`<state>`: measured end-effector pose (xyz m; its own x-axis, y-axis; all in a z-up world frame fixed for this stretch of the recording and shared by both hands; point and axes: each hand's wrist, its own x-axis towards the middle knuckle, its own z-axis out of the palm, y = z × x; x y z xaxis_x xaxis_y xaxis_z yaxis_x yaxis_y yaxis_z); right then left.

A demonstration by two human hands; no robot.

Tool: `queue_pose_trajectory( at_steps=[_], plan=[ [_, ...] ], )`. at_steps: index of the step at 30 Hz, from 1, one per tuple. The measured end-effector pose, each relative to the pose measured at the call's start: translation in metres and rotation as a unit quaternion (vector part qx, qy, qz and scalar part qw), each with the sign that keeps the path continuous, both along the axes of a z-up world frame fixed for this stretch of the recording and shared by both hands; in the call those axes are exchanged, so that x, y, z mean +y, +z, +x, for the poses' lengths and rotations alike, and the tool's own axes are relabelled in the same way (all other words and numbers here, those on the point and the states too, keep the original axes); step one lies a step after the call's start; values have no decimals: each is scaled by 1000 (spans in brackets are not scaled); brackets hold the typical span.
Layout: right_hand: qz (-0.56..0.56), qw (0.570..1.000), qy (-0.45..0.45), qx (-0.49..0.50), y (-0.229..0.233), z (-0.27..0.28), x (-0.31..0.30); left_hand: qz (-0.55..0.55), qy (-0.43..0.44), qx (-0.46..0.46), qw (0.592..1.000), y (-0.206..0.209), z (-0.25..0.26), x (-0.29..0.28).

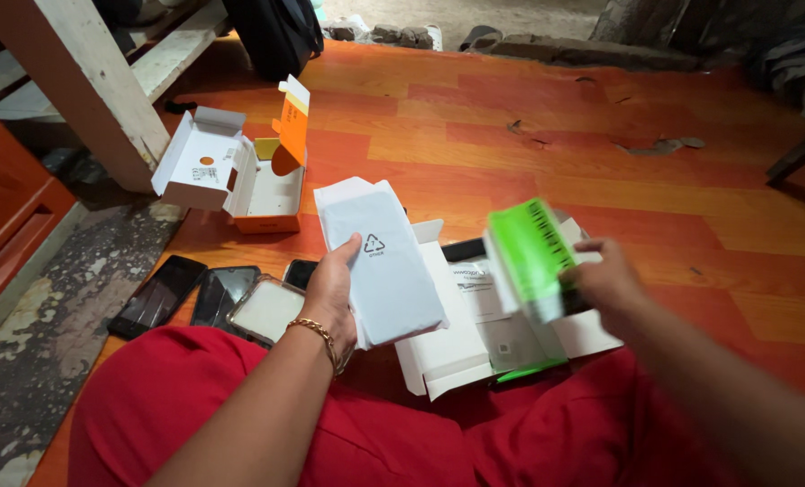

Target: The person unboxes a smartphone, removes the protective film, and places the phone and accessories back into the box. They handle the phone, a white pouch, and the box lid, then close the box and set it aside.

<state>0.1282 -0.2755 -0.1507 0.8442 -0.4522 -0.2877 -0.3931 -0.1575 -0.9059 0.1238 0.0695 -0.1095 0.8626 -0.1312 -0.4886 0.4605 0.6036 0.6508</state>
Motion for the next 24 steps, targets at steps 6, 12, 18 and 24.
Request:
queue_pose_trajectory(
  at_steps=[6, 12, 18, 24],
  plan=[
    [-87, 986, 111, 94, -16, -11, 41, -7, -9, 0, 1000, -1, 0, -1],
    [-108, 963, 237, 70, 27, -5, 76, -31, -28, 2, 999, -5, 1, -1],
    [110, 939, 309, 100, 74, -20, 133, -82, -71, -49, 993, -18, 8, -1],
    [242, 918, 300, 93, 77, -44, 164, -52, -158, -61, 984, -25, 5, -7]
  ],
)
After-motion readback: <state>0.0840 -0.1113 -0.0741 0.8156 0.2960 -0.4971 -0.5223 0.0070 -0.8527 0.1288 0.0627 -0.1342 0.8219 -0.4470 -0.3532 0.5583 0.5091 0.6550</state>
